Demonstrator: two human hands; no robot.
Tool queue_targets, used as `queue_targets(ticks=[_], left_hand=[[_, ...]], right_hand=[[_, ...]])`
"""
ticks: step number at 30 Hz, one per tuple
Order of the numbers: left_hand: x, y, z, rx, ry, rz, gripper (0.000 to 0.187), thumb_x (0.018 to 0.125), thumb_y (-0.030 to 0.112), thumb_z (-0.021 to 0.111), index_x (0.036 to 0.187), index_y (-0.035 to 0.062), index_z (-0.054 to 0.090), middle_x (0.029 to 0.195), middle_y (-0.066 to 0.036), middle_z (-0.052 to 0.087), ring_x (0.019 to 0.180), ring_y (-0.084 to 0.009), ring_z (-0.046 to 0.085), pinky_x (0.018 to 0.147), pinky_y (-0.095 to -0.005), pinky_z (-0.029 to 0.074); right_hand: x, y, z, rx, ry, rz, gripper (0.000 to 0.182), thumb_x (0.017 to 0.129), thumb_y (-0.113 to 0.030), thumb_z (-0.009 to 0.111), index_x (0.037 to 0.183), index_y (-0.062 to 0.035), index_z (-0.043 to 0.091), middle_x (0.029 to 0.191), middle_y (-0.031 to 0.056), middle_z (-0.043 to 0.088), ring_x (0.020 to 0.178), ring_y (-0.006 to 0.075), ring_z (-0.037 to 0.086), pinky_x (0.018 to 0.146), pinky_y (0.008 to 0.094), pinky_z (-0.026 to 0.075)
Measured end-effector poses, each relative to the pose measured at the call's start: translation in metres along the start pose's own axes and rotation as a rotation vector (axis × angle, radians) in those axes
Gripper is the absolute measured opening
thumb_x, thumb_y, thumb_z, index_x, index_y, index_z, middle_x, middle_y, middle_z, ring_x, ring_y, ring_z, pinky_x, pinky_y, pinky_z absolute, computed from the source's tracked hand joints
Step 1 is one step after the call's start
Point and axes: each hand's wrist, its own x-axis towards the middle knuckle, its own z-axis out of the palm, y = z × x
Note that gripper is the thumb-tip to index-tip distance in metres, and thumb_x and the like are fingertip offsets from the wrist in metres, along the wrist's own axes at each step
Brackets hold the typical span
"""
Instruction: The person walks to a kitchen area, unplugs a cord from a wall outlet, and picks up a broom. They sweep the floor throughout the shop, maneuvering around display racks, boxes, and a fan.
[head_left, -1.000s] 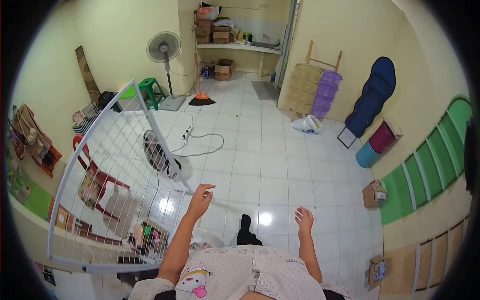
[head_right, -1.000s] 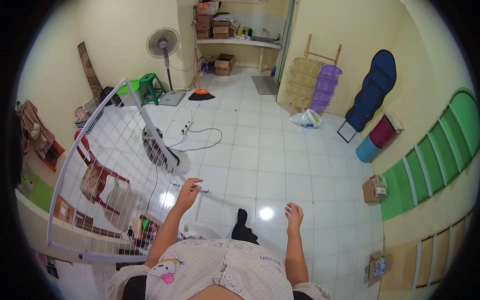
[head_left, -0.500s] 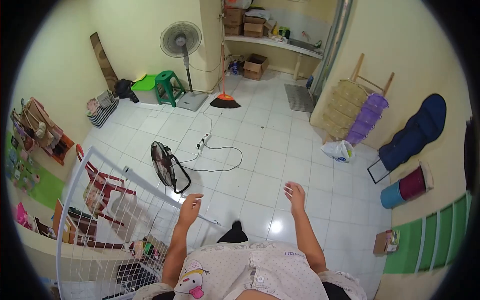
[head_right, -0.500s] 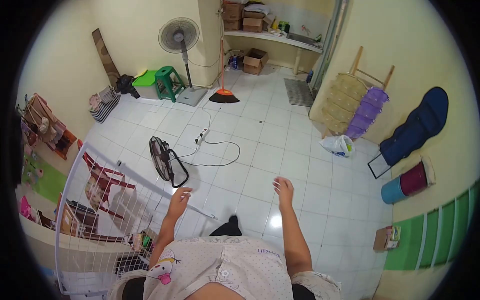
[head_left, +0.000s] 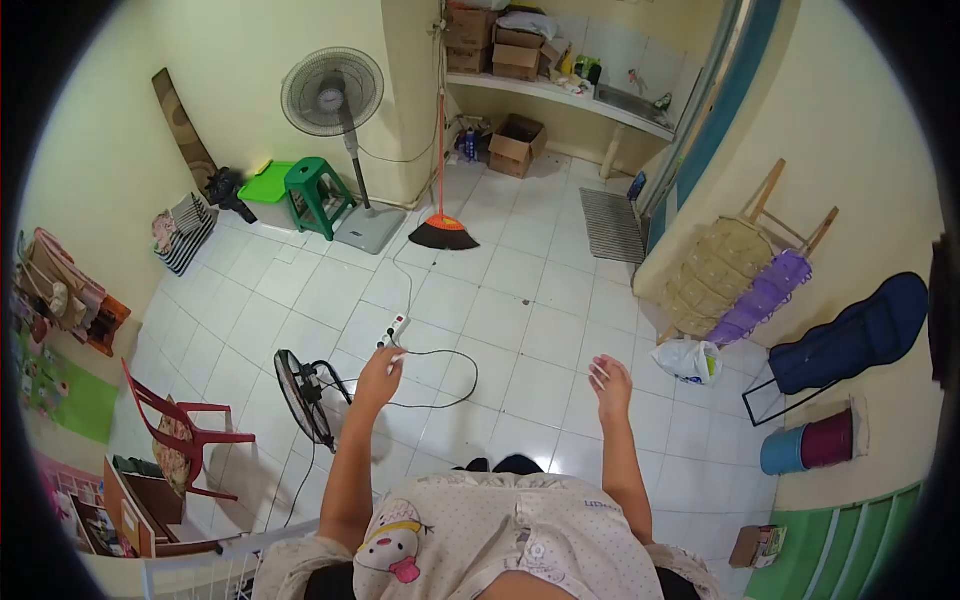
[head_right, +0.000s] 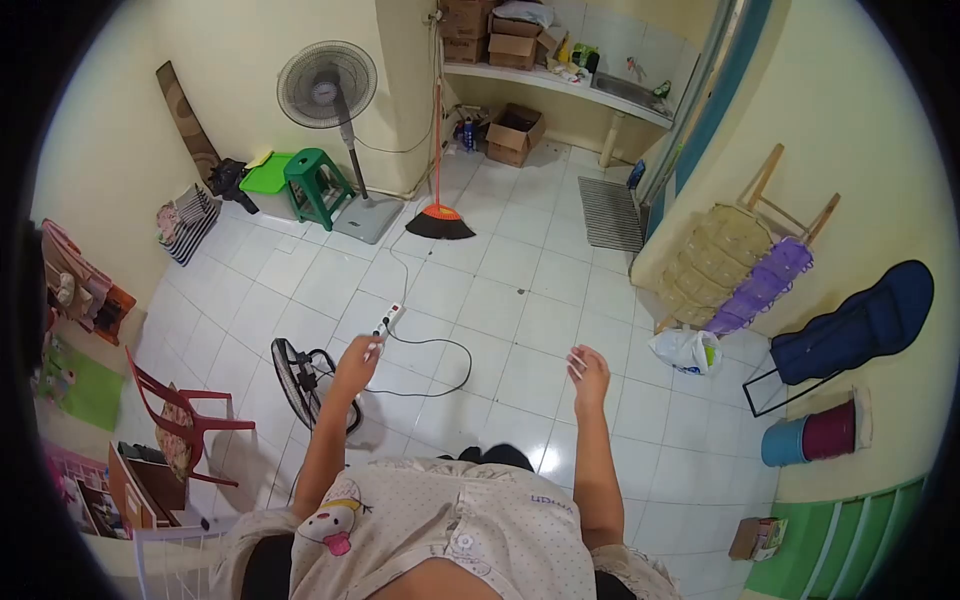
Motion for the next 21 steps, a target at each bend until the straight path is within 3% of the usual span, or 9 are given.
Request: queue_targets(ticks=[1,4,8,12,15,18,21], left_hand=[[0.033,0.008,0.008,0.049,-0.044,0.046,0.021,0.087,0.008,0.056,0.108,0.0059,0.059,0.104,-0.012,0.062,0.086,-0.0247,0.063,0.074,-0.0327,0.049],[0.128,0.012,0.049,-0.527,-0.13,-0.148,0.022,0.092,0.013,0.053,0.111,0.0044,0.058,0.108,-0.009,0.062,0.091,-0.0204,0.063,0.076,-0.0311,0.047],[0.234,0.014,0.077,-0.544,-0.133,-0.196,0.026,0.095,0.019,0.048,0.114,0.0041,0.058,0.111,-0.006,0.062,0.094,-0.0165,0.063,0.079,-0.0278,0.045],[0.32,-0.024,0.099,-0.663,-0.041,-0.478,0.026,0.094,0.022,0.049,0.115,0.0087,0.057,0.112,-0.005,0.062,0.099,-0.0182,0.061,0.08,-0.0289,0.044],[0.38,-0.032,0.099,-0.739,0.075,-0.599,0.026,0.094,0.023,0.05,0.114,0.0085,0.057,0.11,-0.006,0.063,0.096,-0.017,0.062,0.081,-0.03,0.044],[0.438,-0.051,0.102,-0.699,0.146,-0.578,0.025,0.095,0.02,0.047,0.115,0.0082,0.056,0.112,-0.007,0.062,0.098,-0.0184,0.061,0.083,-0.0322,0.044],[0.483,-0.059,0.107,-0.697,0.207,-0.618,0.025,0.095,0.019,0.045,0.116,0.0083,0.056,0.114,-0.008,0.061,0.101,-0.0198,0.06,0.084,-0.0341,0.044]], right_hand=[[0.019,-0.004,0.0,0.033,0.021,-0.016,0.023,0.091,-0.018,0.048,0.107,-0.0043,0.057,0.102,0.009,0.063,0.093,0.0188,0.061,0.08,0.0315,0.048],[0.084,-0.009,-0.005,0.034,0.139,0.007,0.025,0.089,-0.02,0.049,0.109,-0.0061,0.057,0.103,0.0072,0.063,0.094,0.0192,0.06,0.081,0.0326,0.046],[0.195,0.004,-0.025,0.074,0.312,0.095,0.03,0.087,-0.026,0.051,0.109,-0.0073,0.056,0.105,0.0057,0.062,0.098,0.0199,0.059,0.085,0.0349,0.043],[0.311,-0.021,0.011,0.07,0.366,0.127,0.03,0.087,-0.025,0.05,0.11,-0.0074,0.056,0.107,0.0059,0.062,0.101,0.0207,0.057,0.088,0.0372,0.041],[0.407,-0.053,0.065,0.016,0.295,0.129,0.029,0.087,-0.024,0.05,0.11,-0.0074,0.055,0.107,0.0063,0.062,0.1,0.0208,0.058,0.086,0.0365,0.043],[0.507,-0.066,0.133,-0.053,0.105,0.118,0.03,0.087,-0.025,0.051,0.111,-0.0073,0.055,0.106,0.007,0.062,0.097,0.0206,0.059,0.084,0.0353,0.044],[0.57,-0.09,0.239,-0.122,-0.083,0.112,0.027,0.088,-0.023,0.051,0.109,-0.0067,0.056,0.105,0.008,0.063,0.094,0.0203,0.061,0.082,0.0337,0.046]])
